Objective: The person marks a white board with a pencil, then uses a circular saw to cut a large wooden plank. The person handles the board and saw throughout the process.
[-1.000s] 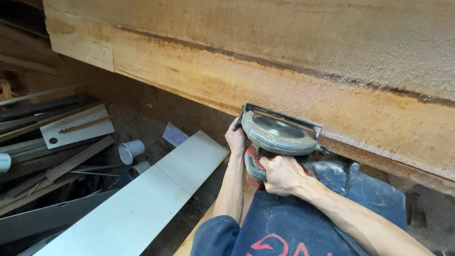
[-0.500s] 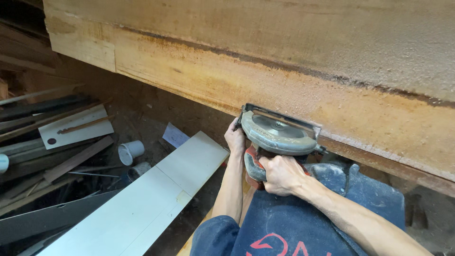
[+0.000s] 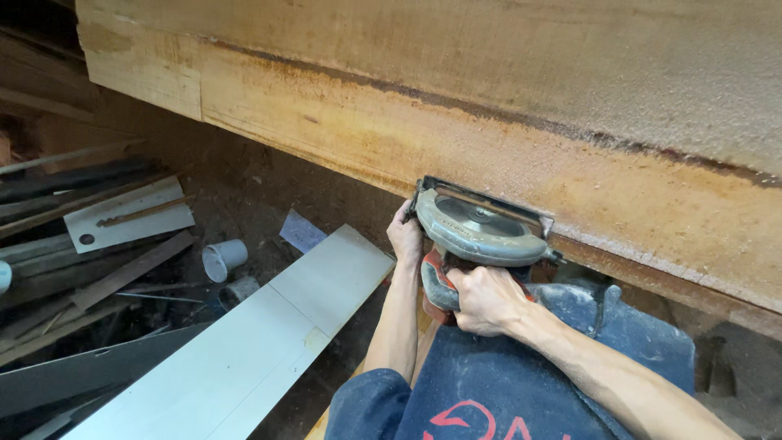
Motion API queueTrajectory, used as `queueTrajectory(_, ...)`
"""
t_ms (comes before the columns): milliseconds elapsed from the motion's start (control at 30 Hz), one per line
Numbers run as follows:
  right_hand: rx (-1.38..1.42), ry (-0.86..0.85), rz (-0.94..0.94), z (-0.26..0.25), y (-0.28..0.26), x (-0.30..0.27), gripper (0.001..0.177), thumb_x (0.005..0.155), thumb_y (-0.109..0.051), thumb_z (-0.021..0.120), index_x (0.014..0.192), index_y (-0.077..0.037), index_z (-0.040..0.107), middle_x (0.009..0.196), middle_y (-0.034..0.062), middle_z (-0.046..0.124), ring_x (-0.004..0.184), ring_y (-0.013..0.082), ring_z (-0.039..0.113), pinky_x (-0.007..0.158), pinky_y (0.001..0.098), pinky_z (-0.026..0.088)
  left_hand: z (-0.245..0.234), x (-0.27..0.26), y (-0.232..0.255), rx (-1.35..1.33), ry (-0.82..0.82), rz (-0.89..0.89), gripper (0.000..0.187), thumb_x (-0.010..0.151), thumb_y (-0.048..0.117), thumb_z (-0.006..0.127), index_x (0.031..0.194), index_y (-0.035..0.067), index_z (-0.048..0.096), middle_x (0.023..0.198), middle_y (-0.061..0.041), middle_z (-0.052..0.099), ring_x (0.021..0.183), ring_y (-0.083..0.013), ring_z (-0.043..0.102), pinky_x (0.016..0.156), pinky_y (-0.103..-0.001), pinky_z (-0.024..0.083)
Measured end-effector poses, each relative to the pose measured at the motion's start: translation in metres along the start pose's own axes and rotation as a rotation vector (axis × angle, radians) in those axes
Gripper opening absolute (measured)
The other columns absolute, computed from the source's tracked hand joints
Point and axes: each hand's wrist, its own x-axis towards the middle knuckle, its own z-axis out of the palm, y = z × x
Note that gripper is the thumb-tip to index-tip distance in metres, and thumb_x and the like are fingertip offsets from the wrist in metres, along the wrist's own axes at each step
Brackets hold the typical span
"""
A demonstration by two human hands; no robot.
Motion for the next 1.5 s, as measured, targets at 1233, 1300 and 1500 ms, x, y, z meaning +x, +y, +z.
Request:
queueTrajectory(1233, 0.026, -0.010, 0.002, -0.001, -0.030, 0.045, 0.036, 0.068, -0.017, 0.073, 0.101, -0.003, 0.068, 0.072, 0.0284, 0.069, 0.070, 0.0446, 0.072, 0.069, 0.0520, 0.058, -0.031, 0.038, 0.024, -0.020, 0.004, -0.079, 0.041, 0.087, -0.009, 0.056, 0.124, -0.001, 0.071, 0.094, -0.007, 0.074, 0.071, -0.0120, 0.067, 0.058, -0.025, 0.053)
queueTrajectory(1300, 0.022, -0.016, 0.002, -0.001, -0.032, 0.049, 0.039, 0.067, -0.014, 0.072, 0.104, -0.003, 0.068, 0.072, 0.0285, 0.069, 0.070, 0.0446, 0.072, 0.069, 0.0519, 0.058, -0.034, 0.042, 0.026, -0.024, 0.002, -0.073, 0.040, 0.088, -0.008, 0.056, 0.124, 0.000, 0.071, 0.093, -0.007, 0.073, 0.068, -0.0122, 0.066, 0.056, -0.025, 0.052)
queueTrajectory(1500, 0.006, -0.032, 0.013, 0.001, -0.039, 0.061, 0.038, 0.067, -0.016, 0.073, 0.102, -0.003, 0.067, 0.074, 0.0279, 0.070, 0.072, 0.0446, 0.072, 0.070, 0.0527, 0.058, -0.042, 0.054, 0.026, 0.018, 0.010, -0.064, 0.042, 0.086, -0.009, 0.054, 0.124, -0.002, 0.070, 0.096, -0.008, 0.074, 0.072, -0.0133, 0.067, 0.060, -0.026, 0.053)
